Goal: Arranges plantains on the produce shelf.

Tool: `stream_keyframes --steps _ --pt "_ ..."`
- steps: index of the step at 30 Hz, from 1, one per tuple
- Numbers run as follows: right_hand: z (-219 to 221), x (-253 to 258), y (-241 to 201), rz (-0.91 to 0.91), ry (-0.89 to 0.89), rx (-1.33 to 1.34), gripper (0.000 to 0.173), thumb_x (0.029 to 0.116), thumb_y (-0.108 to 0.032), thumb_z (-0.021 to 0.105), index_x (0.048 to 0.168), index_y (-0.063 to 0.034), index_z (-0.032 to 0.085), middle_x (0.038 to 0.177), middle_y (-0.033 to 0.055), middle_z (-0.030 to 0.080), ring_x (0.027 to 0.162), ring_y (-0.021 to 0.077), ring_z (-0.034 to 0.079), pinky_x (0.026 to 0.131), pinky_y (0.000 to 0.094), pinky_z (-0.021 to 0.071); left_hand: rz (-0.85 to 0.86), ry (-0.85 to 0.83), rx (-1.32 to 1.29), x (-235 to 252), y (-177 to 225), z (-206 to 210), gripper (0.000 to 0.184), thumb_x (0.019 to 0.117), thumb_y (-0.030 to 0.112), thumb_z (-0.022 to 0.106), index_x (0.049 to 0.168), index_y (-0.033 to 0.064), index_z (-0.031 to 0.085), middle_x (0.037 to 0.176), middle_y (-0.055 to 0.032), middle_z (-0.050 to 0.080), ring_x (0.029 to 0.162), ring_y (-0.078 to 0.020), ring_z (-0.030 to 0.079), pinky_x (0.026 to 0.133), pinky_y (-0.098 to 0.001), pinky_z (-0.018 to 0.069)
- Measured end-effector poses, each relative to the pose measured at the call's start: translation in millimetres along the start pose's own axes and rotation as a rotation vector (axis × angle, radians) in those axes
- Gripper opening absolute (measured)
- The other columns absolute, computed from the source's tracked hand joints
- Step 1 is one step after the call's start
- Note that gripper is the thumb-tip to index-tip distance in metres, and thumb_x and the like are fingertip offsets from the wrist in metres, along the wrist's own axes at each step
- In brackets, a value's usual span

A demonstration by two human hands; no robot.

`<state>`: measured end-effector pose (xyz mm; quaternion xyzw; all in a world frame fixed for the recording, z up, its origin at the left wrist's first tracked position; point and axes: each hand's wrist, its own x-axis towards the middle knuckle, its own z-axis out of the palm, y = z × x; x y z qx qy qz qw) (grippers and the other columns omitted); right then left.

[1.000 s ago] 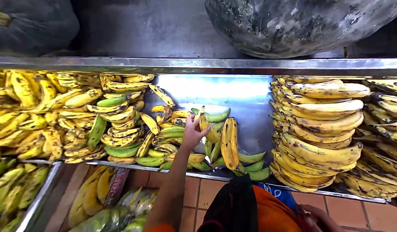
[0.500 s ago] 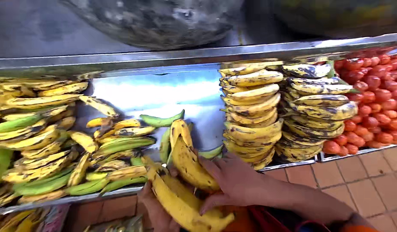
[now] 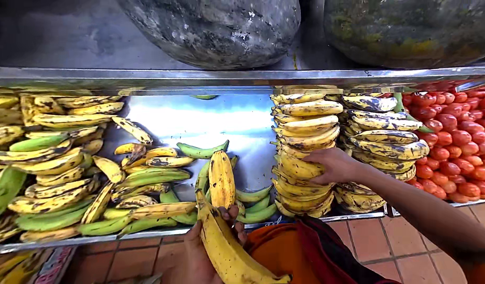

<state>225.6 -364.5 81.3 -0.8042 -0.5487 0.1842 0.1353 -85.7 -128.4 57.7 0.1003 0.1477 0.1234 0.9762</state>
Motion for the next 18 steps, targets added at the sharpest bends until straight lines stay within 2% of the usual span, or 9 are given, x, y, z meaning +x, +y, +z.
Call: stream_keyframes --steps 2,5,9,11,13,15,18 --pt "4 9 13 -0.019 0.017 -0.014 0.056 0.0828 -0.041 0.081 0.131 -0.0149 0.069 0.120 0.0079 0.072 0.108 0.0262 0.070 0.090 0.0546 0.0568 0.009 0.003 -0.021 -2 3 0 0.050 0.0815 0.051 0.075 0.100 0.0050 0.073 0.104 -0.0184 0.071 0.085 -0.0286 0.073 0.068 -0.0411 0.0633" --pt "2 12 21 0.022 0.010 -0.105 0.057 0.0829 -0.044 0.077 0.132 -0.0163 0.069 0.118 0.0080 0.073 0.112 0.0281 0.068 0.092 0.0545 0.0553 0.048 -0.039 -0.030 -5 14 -4 0.050 0.0833 0.050 0.074 0.103 0.0038 0.073 0.107 -0.0190 0.070 0.087 -0.0286 0.073 0.070 -0.0405 0.0631" --pt "11 12 25 -0.042 0.112 -0.177 0.056 0.0822 -0.041 0.079 0.131 -0.0152 0.070 0.120 0.0071 0.070 0.113 0.0260 0.065 0.093 0.0465 0.0561 0.049 -0.050 -0.092 -5 20 -14 0.051 0.0832 0.049 0.074 0.103 0.0022 0.072 0.107 -0.0191 0.070 0.087 -0.0284 0.073 0.071 -0.0405 0.0632" --pt "14 15 18 -0.054 0.172 -0.216 0.056 0.0803 -0.035 0.080 0.134 -0.0204 0.069 0.122 0.0059 0.066 0.113 0.0261 0.061 0.091 0.0452 0.0556 0.023 -0.033 -0.134 -2 17 -15 0.051 0.0831 0.049 0.073 0.103 0.0020 0.071 0.105 -0.0185 0.069 0.086 -0.0281 0.073 0.071 -0.0401 0.0632" --pt "16 16 12 -0.051 0.184 -0.260 0.061 0.0787 -0.031 0.082 0.137 -0.0298 0.066 0.121 0.0042 0.064 0.112 0.0259 0.060 0.090 0.0470 0.0532 -0.003 -0.032 -0.145 2 13 -13 0.052 0.0858 0.051 0.070 0.102 0.0014 0.070 0.104 -0.0187 0.069 0.086 -0.0282 0.072 0.071 -0.0398 0.0629" --pt "19 13 7 -0.030 0.191 -0.292 0.063 0.0797 -0.032 0.082 0.140 -0.0332 0.062 0.122 0.0037 0.063 0.112 0.0262 0.059 0.089 0.0481 0.0514 -0.045 -0.016 -0.175 7 12 -10 0.053 0.0877 0.052 0.067 0.102 0.0015 0.069 0.104 -0.0187 0.068 0.086 -0.0288 0.072 0.071 -0.0403 0.0631" --pt "16 -2 -24 -0.015 0.304 -0.193 0.057 0.0862 -0.045 0.077 0.139 -0.0271 0.063 0.128 0.0051 0.063 0.121 0.0265 0.057 0.099 0.0504 0.0498 -0.041 0.044 -0.100 21 10 -3 0.053 0.0940 0.054 0.057 0.101 0.0018 0.066 0.099 -0.0169 0.067 0.082 -0.0264 0.071 0.071 -0.0382 0.0625"
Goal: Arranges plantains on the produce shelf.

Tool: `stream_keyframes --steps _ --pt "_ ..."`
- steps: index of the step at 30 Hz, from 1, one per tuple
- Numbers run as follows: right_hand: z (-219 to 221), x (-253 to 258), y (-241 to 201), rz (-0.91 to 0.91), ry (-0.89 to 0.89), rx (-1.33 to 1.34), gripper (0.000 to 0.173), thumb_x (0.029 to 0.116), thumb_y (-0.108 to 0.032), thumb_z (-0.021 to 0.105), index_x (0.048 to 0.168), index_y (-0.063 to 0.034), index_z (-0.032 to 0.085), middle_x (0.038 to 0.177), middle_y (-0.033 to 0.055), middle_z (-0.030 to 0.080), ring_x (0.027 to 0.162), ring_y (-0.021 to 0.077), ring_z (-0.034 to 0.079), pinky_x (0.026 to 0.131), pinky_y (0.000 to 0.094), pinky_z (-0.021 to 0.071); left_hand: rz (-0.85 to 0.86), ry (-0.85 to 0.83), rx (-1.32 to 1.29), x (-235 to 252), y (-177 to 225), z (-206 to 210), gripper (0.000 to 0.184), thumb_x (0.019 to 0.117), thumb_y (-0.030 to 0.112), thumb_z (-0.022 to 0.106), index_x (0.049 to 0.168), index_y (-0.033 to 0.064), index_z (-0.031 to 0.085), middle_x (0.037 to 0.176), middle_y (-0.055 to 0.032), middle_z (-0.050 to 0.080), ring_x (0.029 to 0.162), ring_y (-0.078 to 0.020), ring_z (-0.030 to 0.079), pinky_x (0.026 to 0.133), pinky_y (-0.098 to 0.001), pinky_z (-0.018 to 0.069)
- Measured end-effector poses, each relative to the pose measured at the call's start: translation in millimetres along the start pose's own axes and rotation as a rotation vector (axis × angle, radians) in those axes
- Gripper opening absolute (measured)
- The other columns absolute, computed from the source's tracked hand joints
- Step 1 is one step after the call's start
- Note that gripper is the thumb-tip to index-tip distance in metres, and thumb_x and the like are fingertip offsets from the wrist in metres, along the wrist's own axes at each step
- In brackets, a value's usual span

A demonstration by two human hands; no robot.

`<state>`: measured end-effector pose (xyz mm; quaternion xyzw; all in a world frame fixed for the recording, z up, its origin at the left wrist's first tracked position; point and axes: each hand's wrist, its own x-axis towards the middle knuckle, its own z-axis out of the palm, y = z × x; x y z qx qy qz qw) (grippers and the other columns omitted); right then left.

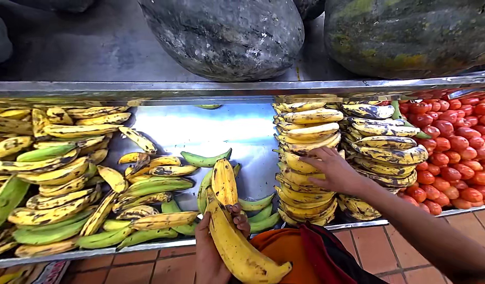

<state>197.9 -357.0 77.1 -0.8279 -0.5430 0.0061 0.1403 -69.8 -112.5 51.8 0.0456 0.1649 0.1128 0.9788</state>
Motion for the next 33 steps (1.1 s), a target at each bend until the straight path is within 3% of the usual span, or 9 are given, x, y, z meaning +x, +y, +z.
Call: stream_keyframes --steps 3,5,9,12,15,18,25,30,33 --pt "-22 -8 -68 -0.035 -0.004 0.342 0.058 0.0915 -0.057 0.070 0.135 -0.0198 0.065 0.128 0.0038 0.065 0.124 0.0200 0.058 0.103 0.0465 0.0513 0.137 0.103 0.267 20 -15 16 0.054 0.1011 0.054 0.046 0.100 0.0053 0.068 0.095 -0.0135 0.069 0.086 -0.0233 0.071 0.080 -0.0386 0.0618" --pt "-28 -11 -111 -0.096 -0.120 0.411 0.072 0.0924 -0.066 0.063 0.143 -0.0144 0.058 0.131 0.0085 0.066 0.125 0.0238 0.061 0.107 0.0488 0.0493 0.208 0.167 0.401 34 -33 34 0.059 0.1070 0.050 0.021 0.103 0.0082 0.062 0.097 -0.0116 0.070 0.089 -0.0223 0.071 0.082 -0.0392 0.0615" --pt "-18 -9 -144 0.005 -0.023 0.190 0.085 0.0942 -0.064 0.061 0.155 -0.0074 0.040 0.125 0.0159 0.067 0.109 0.0301 0.069 0.090 0.0477 0.0585 0.195 0.145 0.421 45 -61 65 0.067 0.1081 0.054 0.010 0.123 0.0090 0.058 0.118 -0.0128 0.070 0.106 -0.0249 0.070 0.087 -0.0424 0.0602" --pt "-24 -13 -122 0.108 0.031 0.198 0.067 0.0918 -0.044 0.071 0.150 -0.0179 0.050 0.118 0.0075 0.070 0.104 0.0245 0.070 0.084 0.0472 0.0601 0.096 -0.099 0.617 41 -63 57 0.070 0.1087 0.054 0.015 0.146 0.0061 0.048 0.148 -0.0139 0.054 0.137 -0.0266 0.052 0.113 -0.0480 0.0438" --pt "-34 -23 -72 0.120 0.023 0.212 0.061 0.0785 -0.021 0.082 0.136 -0.0212 0.063 0.119 0.0003 0.071 0.113 0.0206 0.066 0.100 0.0525 0.0528 0.025 -0.284 1.083 34 -54 32 0.056 0.1097 0.037 0.040 0.153 0.0010 0.035 0.151 -0.0147 0.050 0.140 -0.0274 0.049 0.118 -0.0483 0.0412" --pt "-42 -31 -17 0.251 0.054 0.175 0.057 0.0705 -0.012 0.082 0.125 -0.0216 0.070 0.118 -0.0023 0.071 0.116 0.0200 0.064 0.106 0.0555 0.0464 -0.076 -0.396 1.404 24 -39 6 0.043 0.1102 0.035 0.043 0.143 0.0109 0.057 0.144 -0.0056 0.061 0.135 -0.0254 0.056 0.115 -0.0470 0.0465" --pt "-48 -5 84 0.377 0.196 -0.119 0.058 0.0791 -0.016 0.085 0.134 -0.0150 0.067 0.123 0.0149 0.069 0.118 0.0392 0.062 0.106 0.0714 0.0364 -0.145 -0.200 1.461 -8 -22 -38 0.040 0.1102 0.040 0.040 0.135 0.0184 0.063 0.136 -0.0001 0.066 0.123 -0.0208 0.065 0.106 -0.0437 0.0537" --pt "-33 46 99 0.394 0.313 -0.245 0.056 0.0848 -0.018 0.074 0.139 -0.0111 0.061 0.130 0.0252 0.063 0.127 0.0503 0.053 0.107 0.0751 0.0303 -0.150 -0.051 1.527 -24 -24 -32 0.040 0.1079 0.048 0.043 0.135 0.0264 0.063 0.132 0.0060 0.067 0.121 -0.0125 0.064 0.104 -0.0398 0.0534" --pt "-26 57 103 0.479 0.362 -0.261 0.057 0.0835 -0.019 0.070 0.139 -0.0109 0.060 0.136 0.0223 0.060 0.134 0.0478 0.047 0.110 0.0736 0.0272 -0.103 -0.016 1.518 -40 -25 -41 0.039 0.1078 0.048 0.045 0.136 0.0274 0.062 0.125 0.0056 0.069 0.113 -0.0108 0.066 0.099 -0.0383 0.0548"
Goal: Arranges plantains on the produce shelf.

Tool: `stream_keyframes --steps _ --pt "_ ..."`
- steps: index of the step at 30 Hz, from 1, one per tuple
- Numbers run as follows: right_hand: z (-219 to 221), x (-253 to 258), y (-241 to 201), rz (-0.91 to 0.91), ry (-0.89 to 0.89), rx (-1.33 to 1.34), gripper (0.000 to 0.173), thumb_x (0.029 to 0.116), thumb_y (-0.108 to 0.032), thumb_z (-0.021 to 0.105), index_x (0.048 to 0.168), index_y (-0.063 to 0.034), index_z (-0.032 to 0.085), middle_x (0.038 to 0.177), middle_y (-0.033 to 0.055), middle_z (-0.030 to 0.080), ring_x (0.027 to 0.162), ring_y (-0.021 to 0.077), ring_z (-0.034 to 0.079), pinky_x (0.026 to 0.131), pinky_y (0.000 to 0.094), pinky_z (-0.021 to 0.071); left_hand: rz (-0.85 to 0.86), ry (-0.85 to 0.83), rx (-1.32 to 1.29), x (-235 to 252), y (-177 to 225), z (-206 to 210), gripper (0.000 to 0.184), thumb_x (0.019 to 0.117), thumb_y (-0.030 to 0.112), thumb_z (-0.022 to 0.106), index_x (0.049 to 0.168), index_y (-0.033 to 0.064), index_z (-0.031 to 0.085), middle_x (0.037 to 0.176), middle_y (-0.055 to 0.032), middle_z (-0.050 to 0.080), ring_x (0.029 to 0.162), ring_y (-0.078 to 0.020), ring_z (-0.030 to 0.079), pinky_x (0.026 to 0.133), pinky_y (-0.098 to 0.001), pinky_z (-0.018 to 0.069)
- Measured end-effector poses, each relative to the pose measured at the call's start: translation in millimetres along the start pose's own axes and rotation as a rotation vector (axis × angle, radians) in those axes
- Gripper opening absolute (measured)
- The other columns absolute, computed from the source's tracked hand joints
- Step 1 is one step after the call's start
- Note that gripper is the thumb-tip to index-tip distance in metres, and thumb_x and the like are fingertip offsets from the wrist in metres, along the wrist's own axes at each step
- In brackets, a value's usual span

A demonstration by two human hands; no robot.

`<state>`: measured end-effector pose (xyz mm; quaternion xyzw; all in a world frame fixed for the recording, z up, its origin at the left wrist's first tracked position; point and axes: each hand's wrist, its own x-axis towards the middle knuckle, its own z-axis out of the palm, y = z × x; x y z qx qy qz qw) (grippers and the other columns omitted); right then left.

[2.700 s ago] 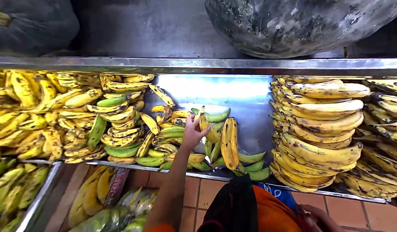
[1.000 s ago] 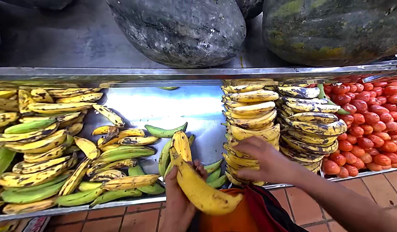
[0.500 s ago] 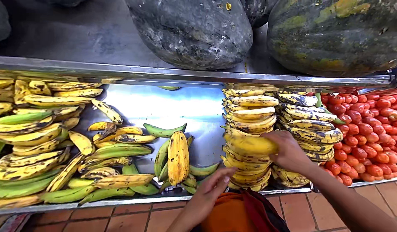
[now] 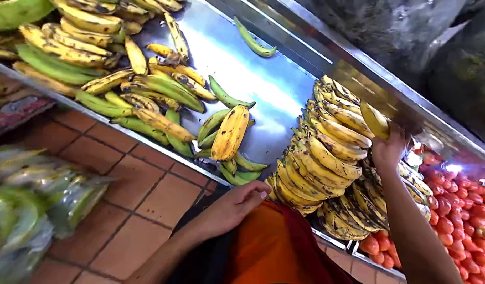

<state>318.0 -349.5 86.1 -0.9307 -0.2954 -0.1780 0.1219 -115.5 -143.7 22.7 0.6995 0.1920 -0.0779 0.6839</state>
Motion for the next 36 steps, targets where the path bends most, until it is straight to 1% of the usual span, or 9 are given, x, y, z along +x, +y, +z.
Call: stream_keyframes --steps 5,9,16,21,25,28,30,33,36 --pt "24 9 2 -0.036 0.051 -0.010 0.054 0.0865 -0.004 0.060 0.140 -0.0037 0.056 0.136 0.0271 0.057 0.135 0.0480 0.046 0.115 0.0677 0.0267 -0.073 0.155 -0.092 -22 -32 -12 0.039 0.1075 0.046 0.045 0.134 0.0242 0.063 0.132 0.0043 0.067 0.120 -0.0143 0.065 0.104 -0.0400 0.0542" --pt "31 37 -11 0.237 -0.043 0.122 0.041 0.0981 -0.008 0.052 0.135 0.0086 0.055 0.138 0.0324 0.055 0.136 0.0441 0.049 0.116 0.0584 0.0344 -0.150 0.158 -0.057 -24 -31 -11 0.039 0.1072 0.048 0.045 0.134 0.0263 0.063 0.131 0.0056 0.067 0.118 -0.0132 0.066 0.103 -0.0405 0.0543" --pt "25 78 -12 0.177 -0.357 -0.199 0.035 0.1053 -0.010 0.046 0.125 0.0167 0.057 0.133 0.0397 0.056 0.130 0.0528 0.052 0.105 0.0688 0.0393 -0.202 0.002 0.030 -19 -22 -2 0.045 0.1062 0.054 0.044 0.135 0.0248 0.062 0.125 0.0005 0.070 0.117 -0.0138 0.065 0.104 -0.0424 0.0521" --pt "16 93 5 0.236 -0.623 0.083 0.071 0.1075 -0.056 0.039 0.137 0.0061 0.058 0.140 0.0334 0.056 0.136 0.0489 0.048 0.111 0.0711 0.0315 -0.202 0.022 0.001 -2 -23 -15 0.043 0.1066 0.050 0.046 0.135 0.0220 0.063 0.131 0.0016 0.068 0.120 -0.0141 0.065 0.106 -0.0401 0.0528" --pt "18 81 23 0.189 -0.448 0.385 0.062 0.0977 -0.058 0.060 0.135 -0.0088 0.066 0.140 0.0186 0.062 0.136 0.0353 0.053 0.114 0.0634 0.0373 -0.174 -0.036 0.113 63 4 -24 0.042 0.1070 0.044 0.050 0.134 0.0150 0.062 0.131 -0.0047 0.067 0.116 -0.0200 0.067 0.102 -0.0445 0.0543" --pt "14 61 31 0.238 -0.316 0.577 0.045 0.1011 -0.041 0.064 0.131 -0.0066 0.066 0.129 0.0145 0.069 0.124 0.0273 0.064 0.109 0.0543 0.0478 0.021 0.016 0.340 134 53 -20 0.035 0.1078 0.035 0.052 0.132 0.0117 0.064 0.127 -0.0072 0.069 0.109 -0.0199 0.069 0.099 -0.0451 0.0558" --pt "22 51 49 0.271 -0.266 0.555 0.034 0.0981 -0.025 0.067 0.124 -0.0025 0.069 0.114 0.0207 0.072 0.108 0.0349 0.069 0.097 0.0605 0.0519 0.228 0.060 0.516 182 90 -11 0.031 0.1077 0.028 0.052 0.130 0.0104 0.065 0.127 -0.0078 0.068 0.114 -0.0195 0.067 0.102 -0.0445 0.0540" --pt "30 42 80 0.119 -0.335 0.454 0.055 0.0817 -0.005 0.074 0.135 -0.0078 0.064 0.128 0.0215 0.065 0.124 0.0384 0.060 0.105 0.0631 0.0466 0.483 0.152 0.775 248 142 13 0.030 0.1054 0.022 0.055 0.132 0.0127 0.066 0.136 -0.0086 0.063 0.128 -0.0248 0.059 0.111 -0.0505 0.0459" --pt "41 45 92 0.065 -0.401 0.352 0.064 0.0810 -0.003 0.076 0.143 -0.0096 0.058 0.137 0.0210 0.060 0.131 0.0388 0.055 0.109 0.0608 0.0449 0.539 0.165 0.982 314 182 43 0.043 0.1046 0.032 0.057 0.145 0.0163 0.056 0.149 -0.0066 0.056 0.142 -0.0250 0.048 0.120 -0.0522 0.0345"
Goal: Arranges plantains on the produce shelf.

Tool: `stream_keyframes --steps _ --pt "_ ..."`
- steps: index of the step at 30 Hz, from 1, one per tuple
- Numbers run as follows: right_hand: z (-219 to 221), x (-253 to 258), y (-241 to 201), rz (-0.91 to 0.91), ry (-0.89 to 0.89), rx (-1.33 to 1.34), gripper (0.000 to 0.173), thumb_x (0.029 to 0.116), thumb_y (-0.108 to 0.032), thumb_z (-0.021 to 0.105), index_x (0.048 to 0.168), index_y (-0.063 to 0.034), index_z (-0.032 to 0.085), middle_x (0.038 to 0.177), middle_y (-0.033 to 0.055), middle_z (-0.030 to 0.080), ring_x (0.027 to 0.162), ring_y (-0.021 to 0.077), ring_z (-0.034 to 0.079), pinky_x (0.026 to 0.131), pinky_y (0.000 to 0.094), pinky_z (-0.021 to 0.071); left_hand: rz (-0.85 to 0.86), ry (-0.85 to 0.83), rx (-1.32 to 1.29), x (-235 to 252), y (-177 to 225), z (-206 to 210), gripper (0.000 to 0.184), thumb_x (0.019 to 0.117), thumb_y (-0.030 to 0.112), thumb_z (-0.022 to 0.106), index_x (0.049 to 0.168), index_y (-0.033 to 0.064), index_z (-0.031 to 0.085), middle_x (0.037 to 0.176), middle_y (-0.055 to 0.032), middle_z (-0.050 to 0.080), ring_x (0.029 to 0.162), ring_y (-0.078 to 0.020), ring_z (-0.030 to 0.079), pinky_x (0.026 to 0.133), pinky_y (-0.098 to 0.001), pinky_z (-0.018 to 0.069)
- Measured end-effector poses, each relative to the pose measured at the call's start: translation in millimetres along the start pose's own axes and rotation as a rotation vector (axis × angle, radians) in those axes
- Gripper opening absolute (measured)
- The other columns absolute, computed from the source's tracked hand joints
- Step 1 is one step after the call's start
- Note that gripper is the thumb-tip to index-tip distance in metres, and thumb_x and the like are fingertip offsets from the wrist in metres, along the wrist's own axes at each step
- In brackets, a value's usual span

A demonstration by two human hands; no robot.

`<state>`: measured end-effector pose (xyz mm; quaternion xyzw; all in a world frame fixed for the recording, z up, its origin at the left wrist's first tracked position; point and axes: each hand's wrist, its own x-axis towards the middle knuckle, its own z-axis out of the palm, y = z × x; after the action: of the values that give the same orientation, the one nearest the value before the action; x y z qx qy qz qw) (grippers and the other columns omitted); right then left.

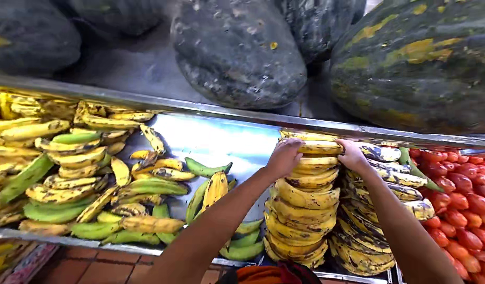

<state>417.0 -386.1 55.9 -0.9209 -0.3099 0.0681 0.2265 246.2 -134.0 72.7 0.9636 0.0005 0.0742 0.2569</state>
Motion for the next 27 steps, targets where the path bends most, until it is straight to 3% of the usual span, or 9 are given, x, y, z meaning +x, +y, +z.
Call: stream_keyframes --steps 2,5,10,15,18,21,23,26,27 --pt "-1 4 -4 0.053 -0.036 -0.061 0.051 0.0857 -0.007 0.074 0.135 -0.0061 0.062 0.129 0.0221 0.064 0.125 0.0404 0.059 0.105 0.0627 0.0468 -0.087 -0.124 0.075 42 18 5 0.063 0.1025 0.055 0.053 0.145 0.0087 0.054 0.144 -0.0145 0.058 0.139 -0.0309 0.049 0.121 -0.0558 0.0298" --pt "-1 2 -5 0.028 -0.032 -0.155 0.037 0.0917 -0.010 0.069 0.129 -0.0095 0.067 0.120 0.0183 0.070 0.117 0.0378 0.065 0.100 0.0605 0.0509 -0.236 -0.374 0.126 93 30 10 0.086 0.0875 0.080 0.055 0.131 0.0059 0.065 0.128 -0.0216 0.066 0.127 -0.0393 0.059 0.108 -0.0662 0.0423" --pt "11 -11 -9 -0.150 0.161 -0.114 0.036 0.0907 -0.006 0.071 0.126 -0.0109 0.069 0.116 0.0173 0.071 0.108 0.0360 0.069 0.092 0.0558 0.0563 -0.060 -0.575 -0.049 102 12 -27 0.063 0.0898 0.049 0.075 0.132 0.0028 0.064 0.127 -0.0193 0.068 0.124 -0.0297 0.062 0.110 -0.0543 0.0436" --pt "16 -10 -24 -0.189 0.170 -0.087 0.030 0.0897 -0.001 0.070 0.119 -0.0092 0.072 0.111 0.0158 0.073 0.107 0.0357 0.069 0.093 0.0572 0.0559 0.130 -0.372 -0.278 89 -43 -20 0.056 0.0888 0.042 0.077 0.134 0.0109 0.065 0.132 -0.0047 0.067 0.125 -0.0114 0.061 0.112 -0.0366 0.0455" --pt "15 -11 -27 -0.128 0.143 -0.120 0.024 0.0904 -0.001 0.070 0.114 -0.0070 0.073 0.106 0.0174 0.073 0.103 0.0384 0.070 0.088 0.0601 0.0558 0.095 -0.207 -0.341 85 -46 -5 0.050 0.0939 0.032 0.074 0.136 0.0086 0.063 0.137 -0.0071 0.065 0.130 -0.0114 0.058 0.114 -0.0329 0.0445" --pt "14 -14 -38 0.013 0.110 -0.092 0.024 0.0912 -0.002 0.068 0.115 -0.0052 0.072 0.111 0.0195 0.071 0.108 0.0393 0.067 0.093 0.0604 0.0540 -0.023 -0.356 -0.244 88 -35 1 0.048 0.1050 0.036 0.057 0.142 0.0054 0.057 0.146 -0.0151 0.057 0.141 -0.0219 0.049 0.121 -0.0426 0.0346" --pt "13 -28 -50 0.071 0.194 0.054 0.030 0.0918 0.001 0.066 0.121 -0.0019 0.069 0.120 0.0219 0.068 0.115 0.0396 0.065 0.097 0.0599 0.0526 -0.024 -0.349 -0.191 84 -23 -6 0.047 0.1072 0.040 0.051 0.139 0.0075 0.061 0.142 -0.0149 0.061 0.138 -0.0236 0.052 0.120 -0.0472 0.0362" --pt "15 -86 -62 0.040 0.431 0.284 0.044 0.0941 -0.003 0.061 0.137 -0.0127 0.063 0.143 0.0079 0.059 0.131 0.0258 0.057 0.106 0.0535 0.0513 0.013 -0.081 -0.223 42 -29 -2 0.043 0.1064 0.044 0.052 0.126 0.0091 0.070 0.124 -0.0103 0.071 0.125 -0.0226 0.062 0.113 -0.0533 0.0433" --pt "21 -114 -63 -0.009 0.517 0.331 0.042 0.0943 -0.008 0.059 0.136 -0.0135 0.064 0.142 0.0048 0.061 0.133 0.0217 0.057 0.107 0.0487 0.0521 0.049 0.035 -0.191 15 -39 2 0.040 0.1063 0.040 0.053 0.132 0.0123 0.067 0.130 -0.0059 0.068 0.130 -0.0214 0.057 0.117 -0.0545 0.0369"
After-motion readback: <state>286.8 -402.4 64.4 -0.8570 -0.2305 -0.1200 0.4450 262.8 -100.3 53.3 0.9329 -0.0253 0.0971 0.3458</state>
